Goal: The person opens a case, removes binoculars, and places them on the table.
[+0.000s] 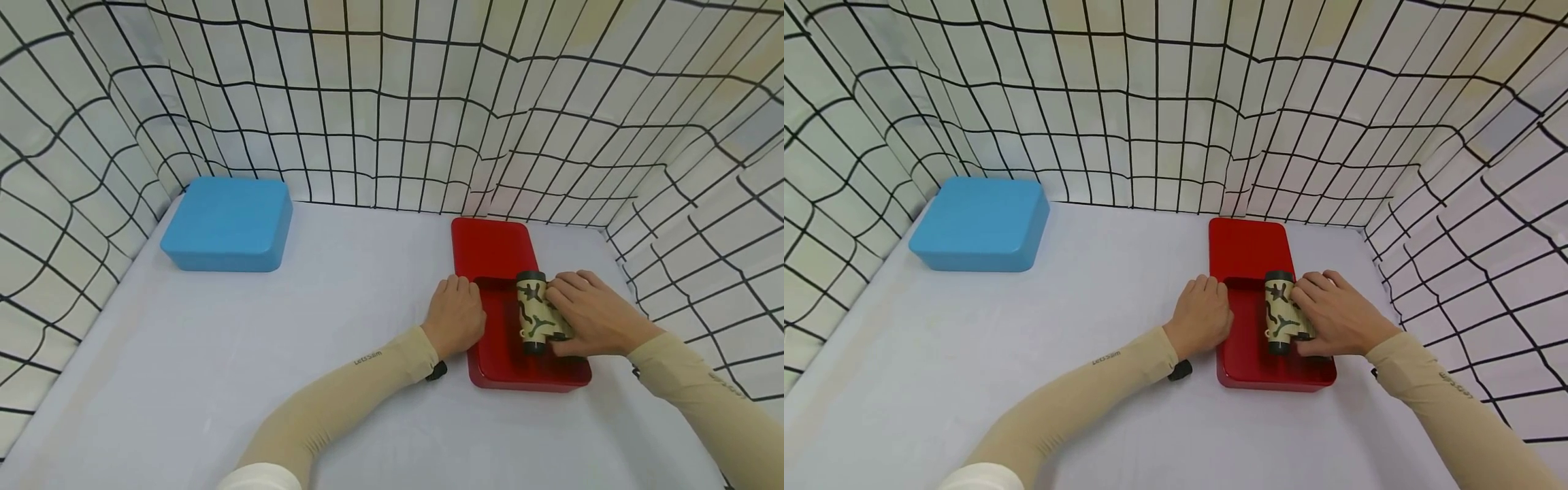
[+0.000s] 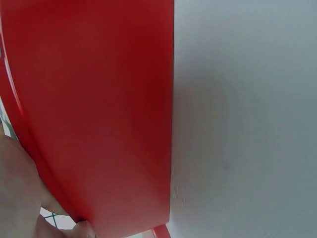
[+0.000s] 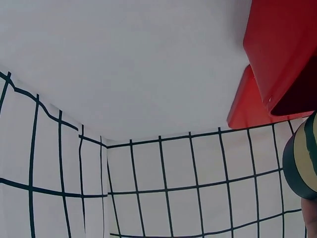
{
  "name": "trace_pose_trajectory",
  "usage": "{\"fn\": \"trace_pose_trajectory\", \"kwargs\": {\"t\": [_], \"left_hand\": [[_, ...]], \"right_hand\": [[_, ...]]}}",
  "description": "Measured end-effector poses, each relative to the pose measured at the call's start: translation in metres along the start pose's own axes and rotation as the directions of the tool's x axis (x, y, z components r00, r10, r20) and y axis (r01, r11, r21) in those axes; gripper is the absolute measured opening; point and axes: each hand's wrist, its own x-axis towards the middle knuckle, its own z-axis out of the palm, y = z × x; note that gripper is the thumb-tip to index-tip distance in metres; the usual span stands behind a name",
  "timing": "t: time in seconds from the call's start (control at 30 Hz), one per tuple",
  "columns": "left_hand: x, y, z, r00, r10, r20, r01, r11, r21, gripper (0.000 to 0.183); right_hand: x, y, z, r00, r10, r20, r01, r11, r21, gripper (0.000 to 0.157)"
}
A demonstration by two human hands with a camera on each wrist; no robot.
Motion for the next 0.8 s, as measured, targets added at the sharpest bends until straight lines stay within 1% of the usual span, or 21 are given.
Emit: {"fn": "trace_pose_trajectory", "kwargs": {"t": [0.2, 0.37, 0.57, 0.8], "left_hand": [[0.000, 0.001, 0.001, 0.999, -0.013, 0.036, 0.013, 1.000, -0.009, 0.031], [-0.001, 0.002, 0.002, 0.999, -0.023, 0.041, 0.024, 0.999, -0.025, 0.030], [-0.001, 0.002, 0.004, 1.000, -0.016, 0.023, 0.016, 1.000, -0.011, 0.030], [-0.001, 0.002, 0.005, 0.999, -0.023, -0.038, 0.023, 1.000, -0.005, 0.029]], "right_hand": [[-0.001, 0.003, -0.001, 1.000, -0.002, -0.013, 0.002, 1.000, -0.004, 0.071], [-0.001, 0.005, -0.004, 1.000, -0.005, -0.021, 0.005, 1.000, -0.005, 0.071], [-0.003, 0.008, -0.006, 0.999, -0.013, -0.042, 0.013, 1.000, -0.001, 0.068], [-0.006, 0.013, -0.008, 0.998, -0.025, -0.064, 0.025, 1.000, 0.002, 0.065]]}}
